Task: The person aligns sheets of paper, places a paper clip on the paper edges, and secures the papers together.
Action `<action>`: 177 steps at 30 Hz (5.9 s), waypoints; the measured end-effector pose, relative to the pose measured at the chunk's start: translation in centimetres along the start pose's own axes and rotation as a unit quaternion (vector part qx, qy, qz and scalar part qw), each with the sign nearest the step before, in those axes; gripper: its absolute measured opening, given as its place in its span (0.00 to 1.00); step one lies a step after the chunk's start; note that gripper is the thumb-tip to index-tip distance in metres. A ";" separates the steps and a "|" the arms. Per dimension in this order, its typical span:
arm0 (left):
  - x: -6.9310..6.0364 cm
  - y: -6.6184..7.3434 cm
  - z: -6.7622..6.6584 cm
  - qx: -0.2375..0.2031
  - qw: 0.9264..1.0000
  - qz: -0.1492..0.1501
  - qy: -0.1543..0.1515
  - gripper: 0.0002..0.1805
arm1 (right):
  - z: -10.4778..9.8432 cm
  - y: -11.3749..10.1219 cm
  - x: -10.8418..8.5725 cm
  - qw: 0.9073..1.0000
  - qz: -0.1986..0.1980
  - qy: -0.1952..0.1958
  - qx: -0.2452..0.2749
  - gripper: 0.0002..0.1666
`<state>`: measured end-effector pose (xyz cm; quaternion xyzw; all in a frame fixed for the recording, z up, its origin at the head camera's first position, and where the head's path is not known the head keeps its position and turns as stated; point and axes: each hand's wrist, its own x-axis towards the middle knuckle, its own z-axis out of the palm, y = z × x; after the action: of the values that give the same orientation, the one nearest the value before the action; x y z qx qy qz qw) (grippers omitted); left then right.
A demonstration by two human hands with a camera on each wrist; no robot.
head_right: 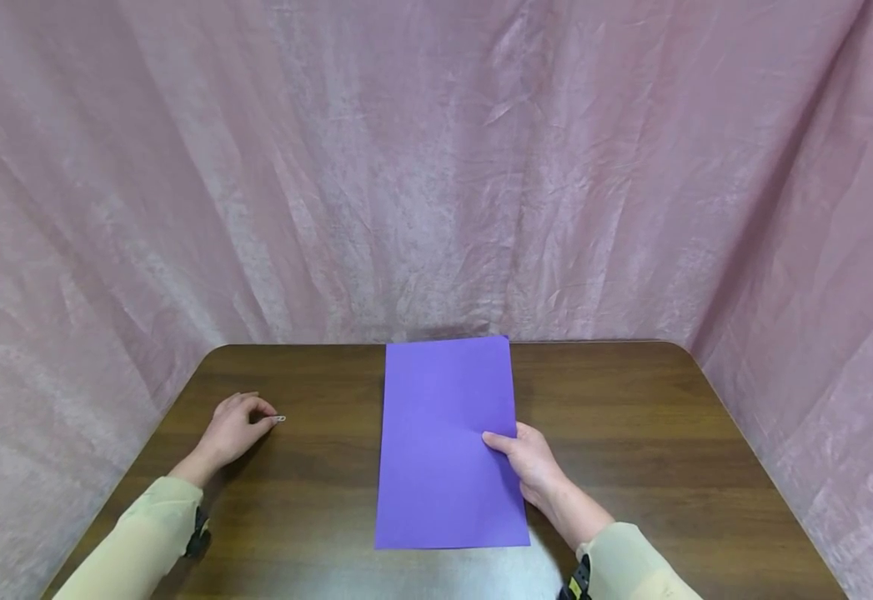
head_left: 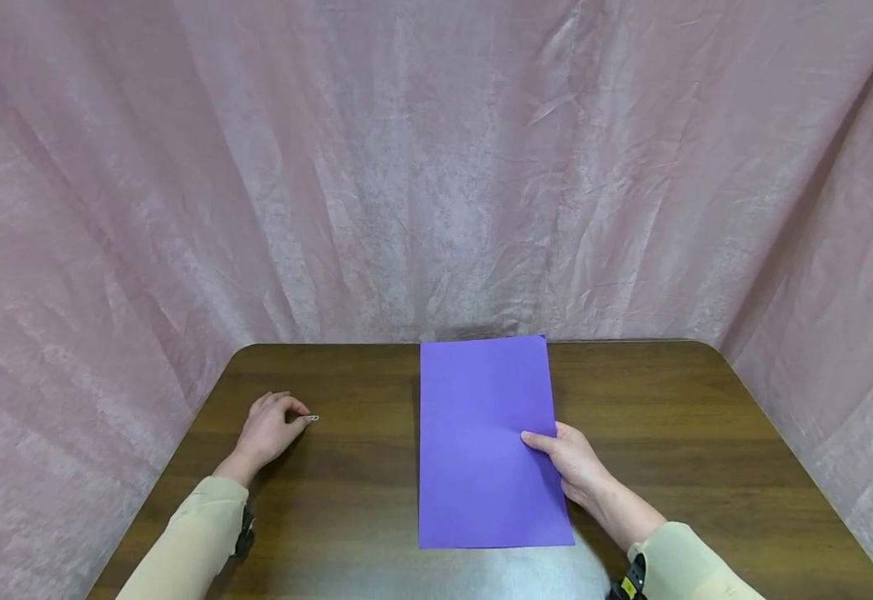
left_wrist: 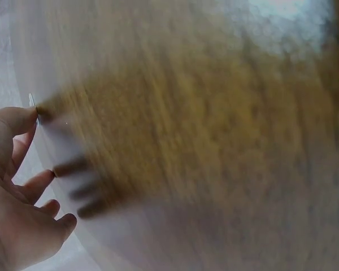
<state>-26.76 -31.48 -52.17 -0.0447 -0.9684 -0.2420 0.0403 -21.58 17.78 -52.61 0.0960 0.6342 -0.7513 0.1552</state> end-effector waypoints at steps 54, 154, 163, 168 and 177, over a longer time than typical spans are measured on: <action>0.7 3.0 2.2 0.002 1.000 -0.005 -0.002 0.05 | 0.2 0.4 -0.1 1.000 0.001 0.001 0.016 0.13; 0.4 8.7 5.6 -0.033 0.999 0.019 -0.009 0.04 | 0.3 0.5 -0.4 1.000 0.003 0.001 -0.003 0.15; 0.2 8.8 5.7 -0.027 0.999 0.040 -0.006 0.04 | 0.2 0.5 -0.5 1.000 -0.003 0.001 -0.005 0.14; 0.3 8.7 5.5 -0.023 0.998 0.055 -0.014 0.04 | 0.2 0.4 -0.6 1.000 -0.005 -0.006 -0.002 0.13; 0.8 8.5 4.1 -0.071 0.997 0.033 -0.013 0.04 | 0.3 0.4 -0.7 1.000 -0.002 -0.001 -0.002 0.17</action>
<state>-26.85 -22.06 -51.74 -0.0821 -0.9473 -0.3081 0.0321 -20.75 17.54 -52.67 0.0933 0.6354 -0.7508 0.1545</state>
